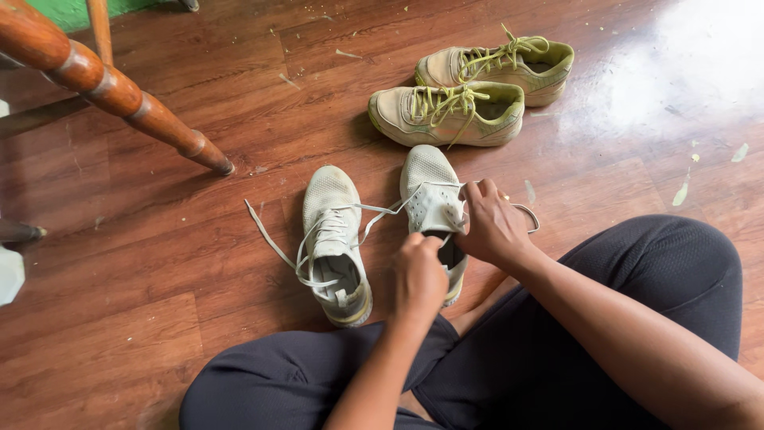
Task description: The person sits on the floor and removes the laces from a pair of white sneakers. They then re-lace the shoes by threading the laces through the eyelets and tying them.
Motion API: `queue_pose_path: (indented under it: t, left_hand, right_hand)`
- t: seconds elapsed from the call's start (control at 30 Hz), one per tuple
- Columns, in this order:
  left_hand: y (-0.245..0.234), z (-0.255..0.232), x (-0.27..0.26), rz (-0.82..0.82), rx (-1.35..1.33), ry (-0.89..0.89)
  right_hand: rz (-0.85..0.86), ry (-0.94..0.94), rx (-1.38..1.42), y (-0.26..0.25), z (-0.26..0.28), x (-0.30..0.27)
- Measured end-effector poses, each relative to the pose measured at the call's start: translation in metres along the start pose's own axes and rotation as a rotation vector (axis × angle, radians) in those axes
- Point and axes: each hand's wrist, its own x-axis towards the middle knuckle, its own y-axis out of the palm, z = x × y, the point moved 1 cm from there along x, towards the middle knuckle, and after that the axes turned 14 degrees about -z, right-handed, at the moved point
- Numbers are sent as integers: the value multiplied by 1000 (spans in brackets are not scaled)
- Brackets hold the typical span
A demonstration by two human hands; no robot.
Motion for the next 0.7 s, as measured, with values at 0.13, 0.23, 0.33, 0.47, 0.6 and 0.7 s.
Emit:
queue_pose_path:
  t: [0.13, 0.23, 0.33, 0.47, 0.6, 0.7]
  left_hand:
    - [-52, 14, 6, 15, 39, -27]
    - [-95, 34, 5, 31, 55, -234]
    - [-142, 64, 10, -12, 152, -310]
    - [-208, 112, 13, -351, 129, -507]
    - [-208, 131, 10, -715, 556, -368]
    - [-171, 117, 16, -798, 602, -71]
  right_hand:
    - [31, 47, 4, 5, -6, -1]
    - [46, 75, 23, 9, -11, 0]
    - [51, 98, 27, 11, -15, -2]
    - [62, 98, 11, 10, -16, -3]
    - [79, 101, 44, 10, -16, -4]
    - [91, 95, 38, 10, -15, -3]
